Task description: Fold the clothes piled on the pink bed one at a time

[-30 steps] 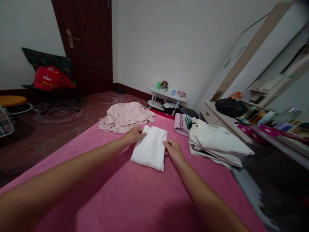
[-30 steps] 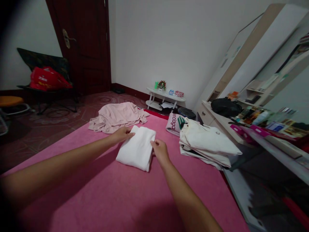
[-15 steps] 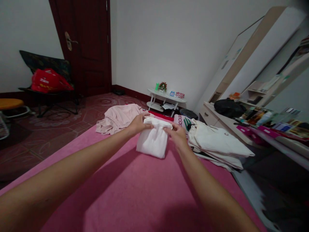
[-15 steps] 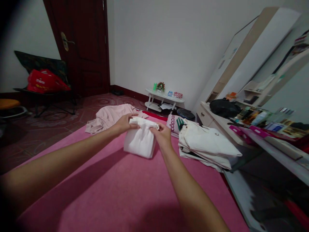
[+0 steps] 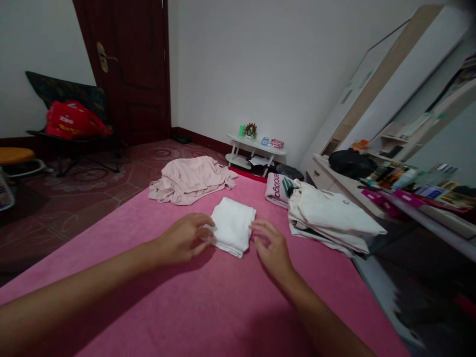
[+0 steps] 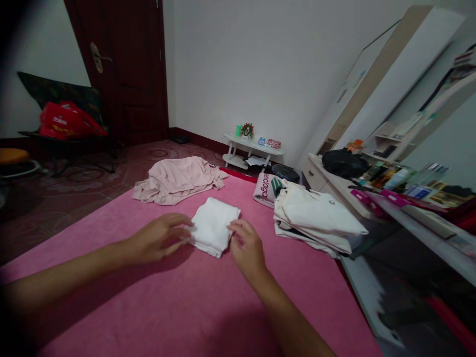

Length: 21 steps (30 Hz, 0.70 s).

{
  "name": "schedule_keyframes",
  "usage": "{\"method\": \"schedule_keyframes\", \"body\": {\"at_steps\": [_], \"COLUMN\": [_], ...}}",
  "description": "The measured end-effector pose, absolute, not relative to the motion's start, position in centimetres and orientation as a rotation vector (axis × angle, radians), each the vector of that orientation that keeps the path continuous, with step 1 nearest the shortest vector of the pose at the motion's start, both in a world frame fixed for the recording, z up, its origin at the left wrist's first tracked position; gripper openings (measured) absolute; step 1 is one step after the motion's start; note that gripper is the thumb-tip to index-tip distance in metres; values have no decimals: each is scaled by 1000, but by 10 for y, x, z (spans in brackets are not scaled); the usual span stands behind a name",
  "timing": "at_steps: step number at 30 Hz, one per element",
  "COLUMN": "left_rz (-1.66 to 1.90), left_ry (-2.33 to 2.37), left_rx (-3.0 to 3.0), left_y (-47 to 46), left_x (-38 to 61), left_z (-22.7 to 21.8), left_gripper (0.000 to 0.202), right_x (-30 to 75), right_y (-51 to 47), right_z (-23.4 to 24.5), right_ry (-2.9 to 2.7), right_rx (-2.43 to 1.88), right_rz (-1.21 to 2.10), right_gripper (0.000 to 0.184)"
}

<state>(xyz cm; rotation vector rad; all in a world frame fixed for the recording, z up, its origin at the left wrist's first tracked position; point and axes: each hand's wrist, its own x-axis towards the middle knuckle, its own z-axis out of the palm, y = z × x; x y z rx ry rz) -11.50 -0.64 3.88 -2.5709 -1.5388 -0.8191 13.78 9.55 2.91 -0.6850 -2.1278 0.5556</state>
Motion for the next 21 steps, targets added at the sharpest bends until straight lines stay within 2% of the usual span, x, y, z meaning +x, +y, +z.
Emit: {"method": "schedule_keyframes", "body": {"at_steps": [2,5,9,14,21], "left_rz": [-953,-1156,-1073,-879,-1454], "left_ry": [-1529,-1585,-1791,-2071,-2204], "left_rx": [-2531,-2441,-2409,-2364,-2024], "left_y": [13,54,91,97,87], "left_x": [-102,-77,-69,-90,-99], "left_z": [58,67,21,-35,-36], "left_gripper": [26,38,54,55,45], "right_x": [115,73,39,36,39], "right_y": [109,127,135,136,109], "right_z": [50,60,23,-4,3], "right_ry": [-2020,-1973,-2192,-2535,-2534], "right_rx": [-687,-774,-1192,-1362,-1244], "right_rz": [502,436,384,243,97], "right_gripper": [36,45,51,55,49]}}
